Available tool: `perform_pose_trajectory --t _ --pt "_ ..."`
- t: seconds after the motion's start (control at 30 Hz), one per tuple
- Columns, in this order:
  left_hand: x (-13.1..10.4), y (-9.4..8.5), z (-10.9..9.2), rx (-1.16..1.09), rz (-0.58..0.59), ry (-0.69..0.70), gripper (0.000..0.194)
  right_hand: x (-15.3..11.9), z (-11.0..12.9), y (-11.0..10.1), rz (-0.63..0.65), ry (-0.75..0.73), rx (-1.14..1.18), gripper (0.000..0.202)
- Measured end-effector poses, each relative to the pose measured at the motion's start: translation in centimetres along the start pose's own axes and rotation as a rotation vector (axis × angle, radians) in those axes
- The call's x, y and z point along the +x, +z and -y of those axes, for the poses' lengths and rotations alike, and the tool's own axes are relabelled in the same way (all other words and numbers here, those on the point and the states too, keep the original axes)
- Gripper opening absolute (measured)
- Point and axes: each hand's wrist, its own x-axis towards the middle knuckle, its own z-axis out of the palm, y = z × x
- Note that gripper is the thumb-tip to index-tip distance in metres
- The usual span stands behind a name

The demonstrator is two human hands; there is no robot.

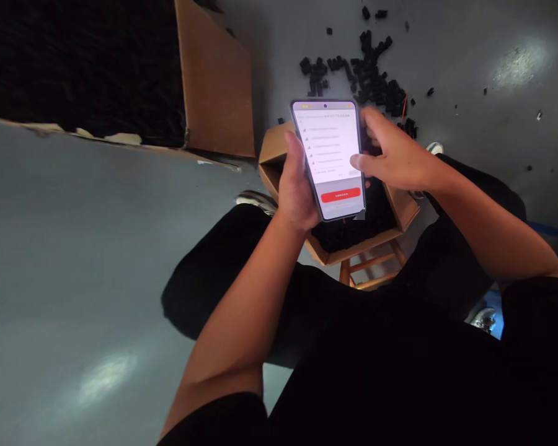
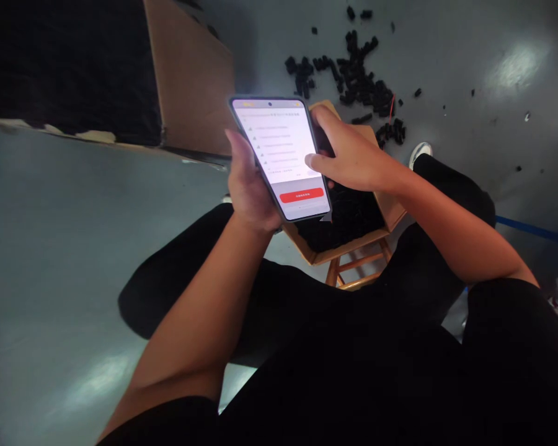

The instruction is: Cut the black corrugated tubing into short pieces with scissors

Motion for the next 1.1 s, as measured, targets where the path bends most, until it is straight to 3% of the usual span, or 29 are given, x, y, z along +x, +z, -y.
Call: perform_pose_trajectory --t 0.4,1.1 --pt "0.11 0.28 -0.05 -0.051 -0.009 0.033 0.080 0.02 -0.32 0.06 0.006 0.003 0.002 0.039" --pt "-0.12 0.45 -0.17 -0.041 -0.018 -0.005 0.089 0.01 -0.17 -0.02 0.006 0.013 0.018 0.035"
